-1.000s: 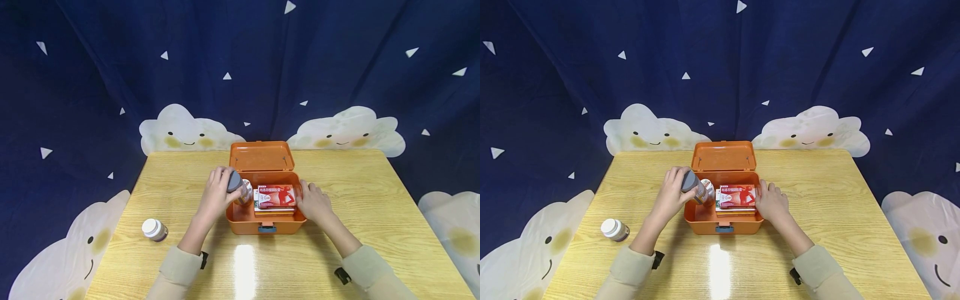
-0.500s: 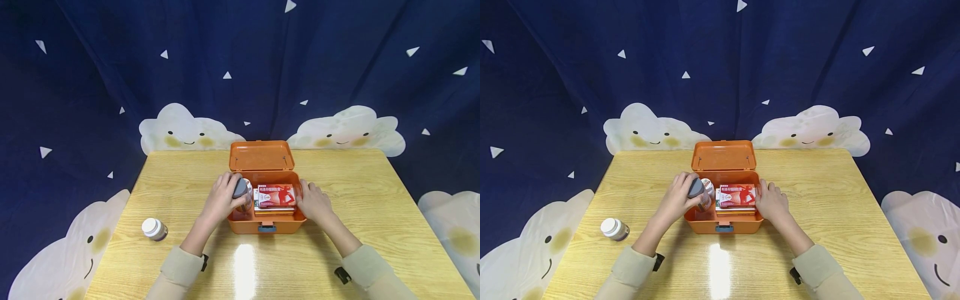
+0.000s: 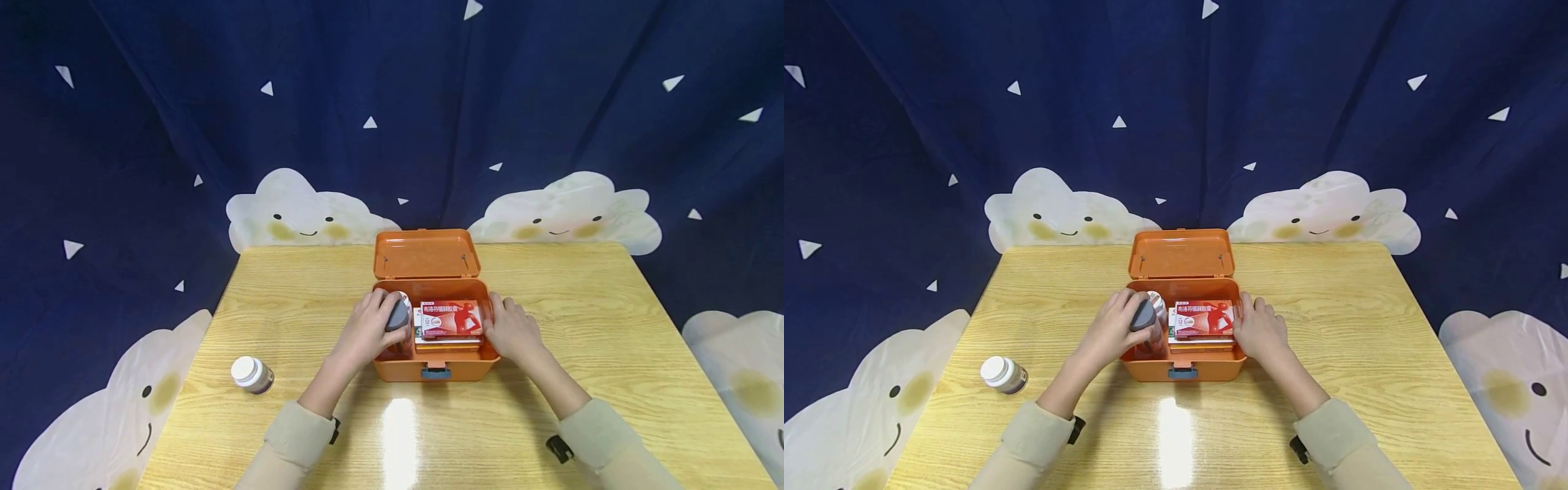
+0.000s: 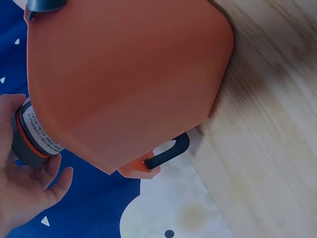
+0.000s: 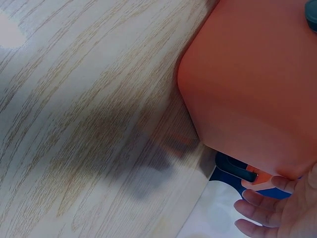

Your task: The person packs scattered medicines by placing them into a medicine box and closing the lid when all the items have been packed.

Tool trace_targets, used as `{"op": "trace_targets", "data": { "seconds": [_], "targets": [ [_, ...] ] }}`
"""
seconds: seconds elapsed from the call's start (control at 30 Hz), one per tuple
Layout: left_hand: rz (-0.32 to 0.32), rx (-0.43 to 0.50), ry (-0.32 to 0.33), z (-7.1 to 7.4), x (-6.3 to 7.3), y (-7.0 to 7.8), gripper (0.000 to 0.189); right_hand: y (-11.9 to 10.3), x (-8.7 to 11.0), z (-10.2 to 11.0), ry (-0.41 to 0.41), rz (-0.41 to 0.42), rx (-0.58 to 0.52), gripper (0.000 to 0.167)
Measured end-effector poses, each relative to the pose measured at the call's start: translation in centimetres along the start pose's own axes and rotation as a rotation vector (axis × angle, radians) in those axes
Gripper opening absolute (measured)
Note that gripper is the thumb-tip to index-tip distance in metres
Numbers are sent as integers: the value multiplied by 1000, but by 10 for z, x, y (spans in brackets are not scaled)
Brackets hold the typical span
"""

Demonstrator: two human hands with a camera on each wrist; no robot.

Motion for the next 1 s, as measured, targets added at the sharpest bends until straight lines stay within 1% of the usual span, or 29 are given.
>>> {"op": "trace_targets", "data": {
  "seconds": [0.17, 0.33, 0.43, 0.7, 1.0],
  "targets": [
    [-28, -14, -25, -6, 1, 1, 55, 0, 0, 1, -3, -1, 1, 52],
    [-41, -23, -56, -11, 3, 2, 56, -1, 0, 0, -8, -7, -3, 51],
    [-56, -49, -71, -13, 4, 2, 55, -2, -1, 0, -14, -7, -4, 51],
    [-73, -95, -129, -19, 4, 3, 53, -1, -1, 1, -12, -8, -3, 52],
    [-94, -110, -143, -22, 6, 3, 52, -2, 0, 2, -6, -5, -4, 51]
  ]
}}
Point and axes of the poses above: each hand's wrist, its own x-axis away from the middle knuckle, its own z-axis out of the back of the hand, y = z × x, the point moved 6 cm from there along -x, towards the middle knuckle, and after that the axes turned 11 degrees about y, right-handed, at the moved point
